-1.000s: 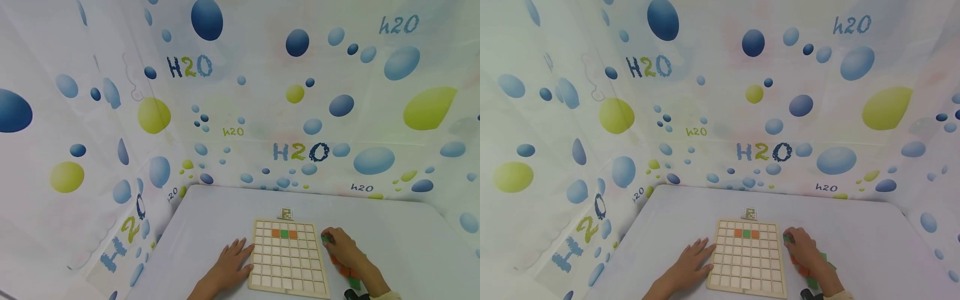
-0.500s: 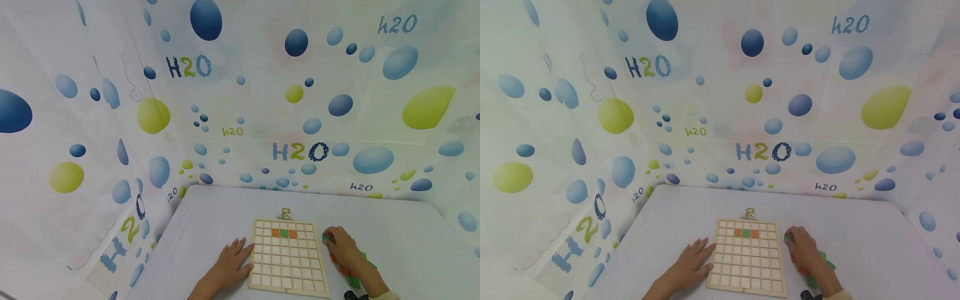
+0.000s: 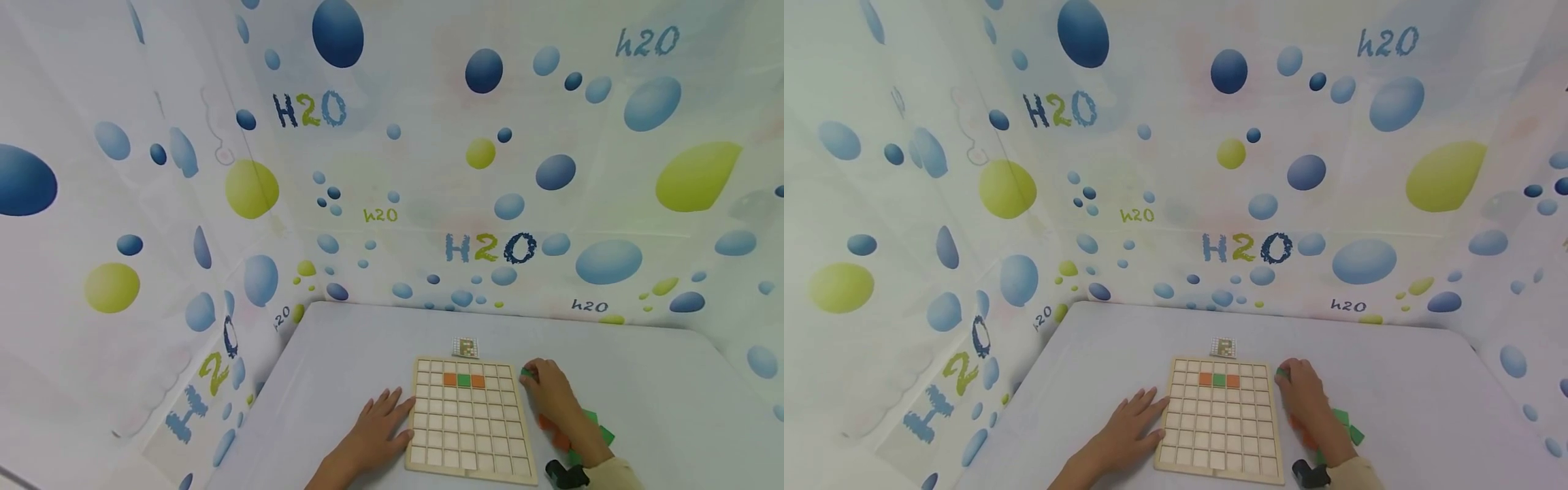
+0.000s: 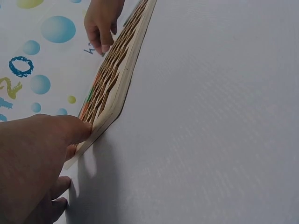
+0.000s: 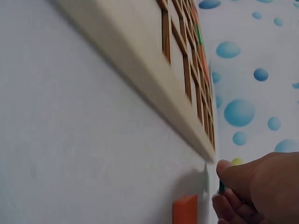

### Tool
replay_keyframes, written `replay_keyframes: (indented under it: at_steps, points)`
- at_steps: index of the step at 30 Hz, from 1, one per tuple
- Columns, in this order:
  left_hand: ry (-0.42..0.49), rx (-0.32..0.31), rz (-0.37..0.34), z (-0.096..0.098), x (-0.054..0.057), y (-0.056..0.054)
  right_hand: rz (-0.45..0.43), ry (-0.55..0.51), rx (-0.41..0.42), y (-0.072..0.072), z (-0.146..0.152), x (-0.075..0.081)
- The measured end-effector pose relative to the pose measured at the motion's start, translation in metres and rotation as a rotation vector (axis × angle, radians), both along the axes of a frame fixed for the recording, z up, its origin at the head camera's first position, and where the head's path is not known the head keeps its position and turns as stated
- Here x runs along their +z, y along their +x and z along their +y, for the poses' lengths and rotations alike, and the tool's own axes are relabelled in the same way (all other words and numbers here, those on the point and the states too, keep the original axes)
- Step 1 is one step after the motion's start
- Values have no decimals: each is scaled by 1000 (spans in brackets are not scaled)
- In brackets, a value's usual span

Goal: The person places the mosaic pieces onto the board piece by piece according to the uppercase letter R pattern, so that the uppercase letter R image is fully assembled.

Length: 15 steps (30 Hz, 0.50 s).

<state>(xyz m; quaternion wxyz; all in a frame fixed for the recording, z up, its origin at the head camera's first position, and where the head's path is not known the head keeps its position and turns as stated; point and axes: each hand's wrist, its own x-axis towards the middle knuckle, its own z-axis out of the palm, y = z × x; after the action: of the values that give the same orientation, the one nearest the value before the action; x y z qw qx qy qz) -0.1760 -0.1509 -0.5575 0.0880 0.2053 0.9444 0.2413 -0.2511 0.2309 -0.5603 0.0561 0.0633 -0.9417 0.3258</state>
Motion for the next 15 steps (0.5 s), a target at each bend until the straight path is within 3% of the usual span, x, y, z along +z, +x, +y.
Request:
replay_keyframes:
  at_steps: [6,15]
  points:
    - [-4,-3,4,1,3,0,-42,-65,19,1,-22,4]
    - [3,-6,-3,-1,1,-1,-42,-38,114,0,-43,4]
